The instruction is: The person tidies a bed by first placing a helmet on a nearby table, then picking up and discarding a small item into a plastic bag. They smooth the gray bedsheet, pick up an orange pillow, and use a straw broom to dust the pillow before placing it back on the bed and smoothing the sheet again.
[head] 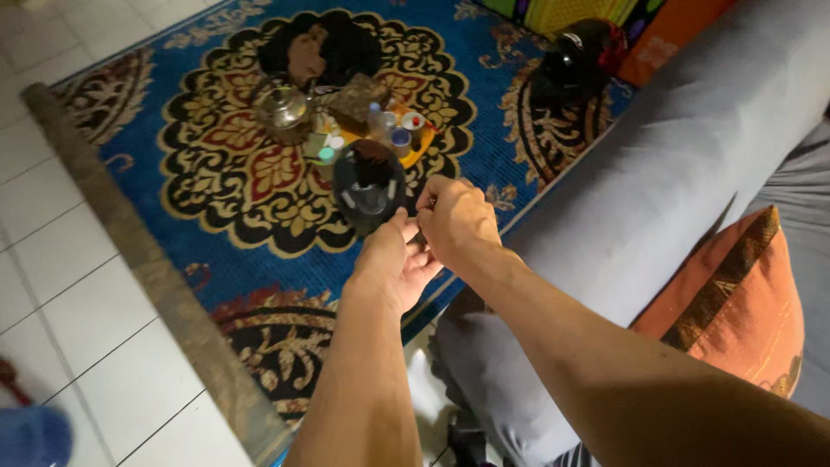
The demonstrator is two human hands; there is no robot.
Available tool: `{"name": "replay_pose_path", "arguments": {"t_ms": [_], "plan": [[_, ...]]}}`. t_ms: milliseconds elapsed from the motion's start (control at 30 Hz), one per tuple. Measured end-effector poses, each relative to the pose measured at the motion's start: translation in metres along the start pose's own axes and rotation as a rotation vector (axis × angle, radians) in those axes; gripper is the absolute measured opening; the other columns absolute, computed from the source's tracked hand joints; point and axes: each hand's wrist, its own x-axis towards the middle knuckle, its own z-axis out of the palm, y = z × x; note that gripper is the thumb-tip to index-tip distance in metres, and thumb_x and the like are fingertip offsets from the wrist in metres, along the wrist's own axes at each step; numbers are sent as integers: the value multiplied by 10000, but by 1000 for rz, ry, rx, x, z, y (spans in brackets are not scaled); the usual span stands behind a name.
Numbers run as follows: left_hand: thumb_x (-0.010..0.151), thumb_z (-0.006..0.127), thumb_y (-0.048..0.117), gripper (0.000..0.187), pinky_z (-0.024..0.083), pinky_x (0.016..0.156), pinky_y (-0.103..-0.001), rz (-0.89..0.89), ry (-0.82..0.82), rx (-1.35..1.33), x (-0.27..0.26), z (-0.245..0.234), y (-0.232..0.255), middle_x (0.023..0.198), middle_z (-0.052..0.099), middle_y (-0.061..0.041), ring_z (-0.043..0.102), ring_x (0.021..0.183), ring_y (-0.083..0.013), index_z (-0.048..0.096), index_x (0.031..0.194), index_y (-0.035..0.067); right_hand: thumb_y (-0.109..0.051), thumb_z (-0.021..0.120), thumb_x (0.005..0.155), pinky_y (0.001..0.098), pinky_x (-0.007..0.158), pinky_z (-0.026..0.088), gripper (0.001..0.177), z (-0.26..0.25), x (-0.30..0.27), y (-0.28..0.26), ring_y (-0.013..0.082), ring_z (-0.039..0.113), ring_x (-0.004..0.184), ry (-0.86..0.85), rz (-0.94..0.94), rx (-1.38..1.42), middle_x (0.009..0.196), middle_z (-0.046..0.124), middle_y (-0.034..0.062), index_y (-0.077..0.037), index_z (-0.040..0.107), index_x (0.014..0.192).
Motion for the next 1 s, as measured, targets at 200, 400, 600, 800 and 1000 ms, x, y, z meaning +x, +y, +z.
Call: {"name": "replay_pose_path", "arguments": {"t_ms": [200,400,600,800,1000], "plan": [[1059,383,344,448,466,1109,-466,-13,40,83,51,10,-24,1438,516,-88,563,1274,-299,480,1420,97,-288,715,855,438,900,575,209,15,30,54,340,724,1027,-109,49,-22,1080,750,138,-156,707,1017],[1066,437,348,388,549,990,-456,-6,-34,28,98,9,-61,1279,649,-122,660,1126,-262,584,1297,73,-373,677,921,474,911,543,292,22,48,106,386,670,1076,-61,-129,-289,1172,684,189,-155,718,1111],[1029,418,497,470,485,1009,-430,-100,124,475,103,43,-64,1380,623,-58,580,1238,-260,617,1295,164,-427,575,933,506,1061,366,350,-12,43,101,289,510,1285,-219,58,-592,1231,668,95,-242,729,1187],[1011,413,530,621,399,1114,-399,-69,128,697,98,54,-62,1517,538,-78,513,1353,-217,532,1448,106,-457,563,941,487,1045,364,389,-25,35,102,328,469,1240,-99,-6,-558,1272,568,140,-244,717,1226],[1013,385,533,689,357,1171,-416,-58,116,812,87,59,-65,1553,515,-145,494,1416,-260,507,1472,35,-465,615,871,462,1040,373,486,-29,25,104,318,490,1218,-51,-71,-520,1242,581,135,-232,672,1294]]}}
